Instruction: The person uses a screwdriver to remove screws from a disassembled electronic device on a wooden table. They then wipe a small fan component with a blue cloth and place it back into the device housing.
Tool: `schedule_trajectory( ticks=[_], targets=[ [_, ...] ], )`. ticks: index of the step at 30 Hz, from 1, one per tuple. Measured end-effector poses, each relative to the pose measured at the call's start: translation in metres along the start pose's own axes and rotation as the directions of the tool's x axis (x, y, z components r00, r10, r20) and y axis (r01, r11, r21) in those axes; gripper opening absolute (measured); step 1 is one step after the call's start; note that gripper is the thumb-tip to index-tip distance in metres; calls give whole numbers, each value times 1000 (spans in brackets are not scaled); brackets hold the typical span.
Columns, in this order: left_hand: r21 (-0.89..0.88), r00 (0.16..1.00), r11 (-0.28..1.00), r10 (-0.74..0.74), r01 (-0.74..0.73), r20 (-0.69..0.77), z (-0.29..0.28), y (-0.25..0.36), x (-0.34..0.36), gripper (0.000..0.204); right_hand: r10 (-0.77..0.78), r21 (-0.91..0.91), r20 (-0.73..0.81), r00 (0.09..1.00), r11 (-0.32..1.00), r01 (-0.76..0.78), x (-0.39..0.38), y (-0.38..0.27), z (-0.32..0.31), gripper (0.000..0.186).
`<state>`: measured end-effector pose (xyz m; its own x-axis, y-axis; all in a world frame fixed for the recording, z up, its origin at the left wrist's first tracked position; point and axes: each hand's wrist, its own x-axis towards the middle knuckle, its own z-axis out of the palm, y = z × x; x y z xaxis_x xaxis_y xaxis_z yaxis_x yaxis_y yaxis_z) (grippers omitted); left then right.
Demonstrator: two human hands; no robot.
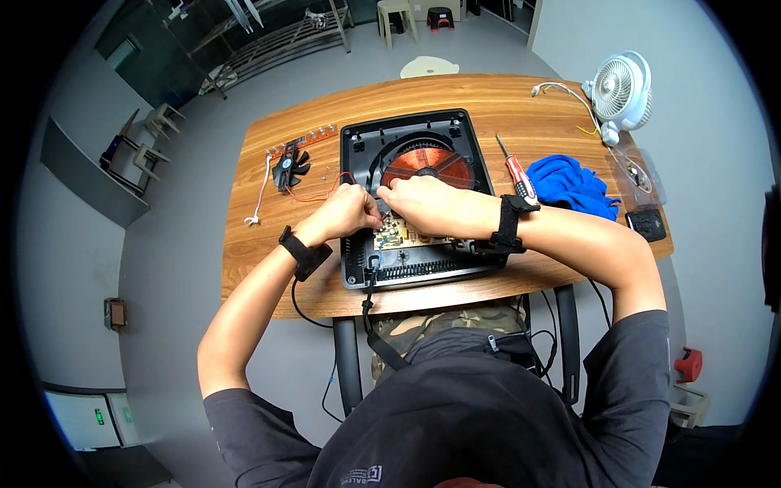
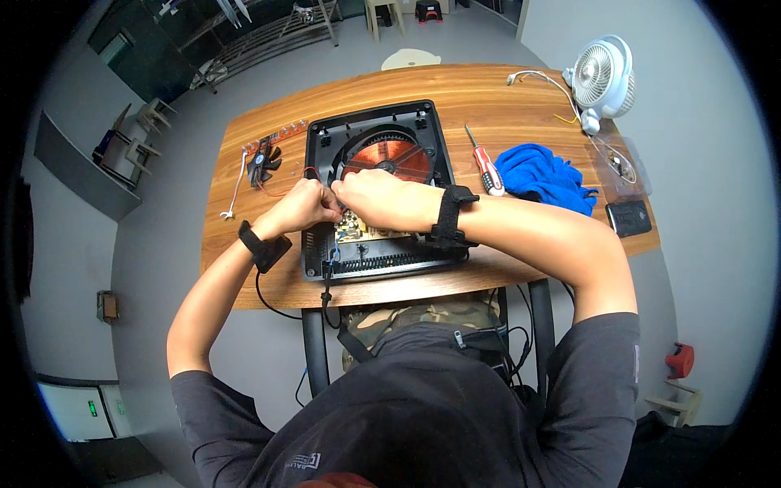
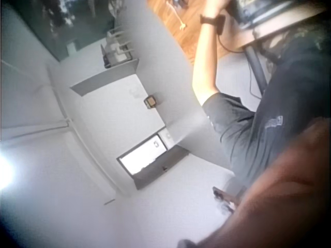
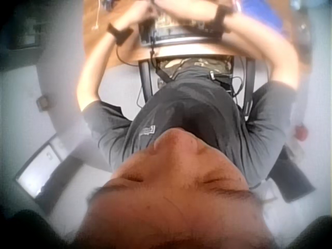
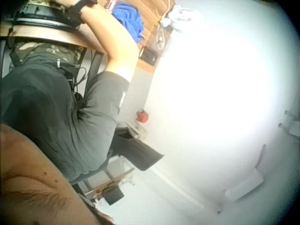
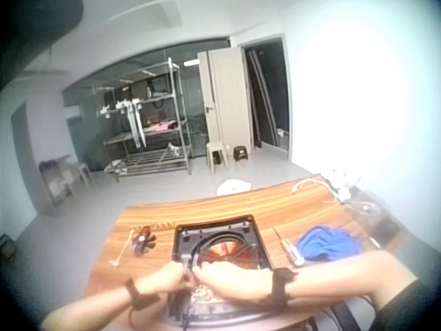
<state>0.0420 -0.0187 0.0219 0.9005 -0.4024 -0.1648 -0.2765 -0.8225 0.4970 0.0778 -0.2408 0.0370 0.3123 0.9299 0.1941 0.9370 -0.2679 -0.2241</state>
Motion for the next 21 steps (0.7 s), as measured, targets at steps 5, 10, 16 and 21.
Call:
schedule_trajectory(
  ticks=[5,10,16,21],
  targets=[
    [-12,1000,999,-30,30,8,0,-2,0,19,66,45,89,994,996,-70,1,-7,-8,17],
    [11,998,998,-65,65,12,-2,6,-1,19,51,51,68,996,997,-54,-1,-4,-3,17],
    [-42,999,999,-33,33,-12,3,-4,-1,17,45,43,38,998,998,-46,-1,-1,2,17],
    [-91,998,994,-63,62,-11,4,-4,-2,16,40,78,41,998,996,-43,-3,0,1,16]
  ],
)
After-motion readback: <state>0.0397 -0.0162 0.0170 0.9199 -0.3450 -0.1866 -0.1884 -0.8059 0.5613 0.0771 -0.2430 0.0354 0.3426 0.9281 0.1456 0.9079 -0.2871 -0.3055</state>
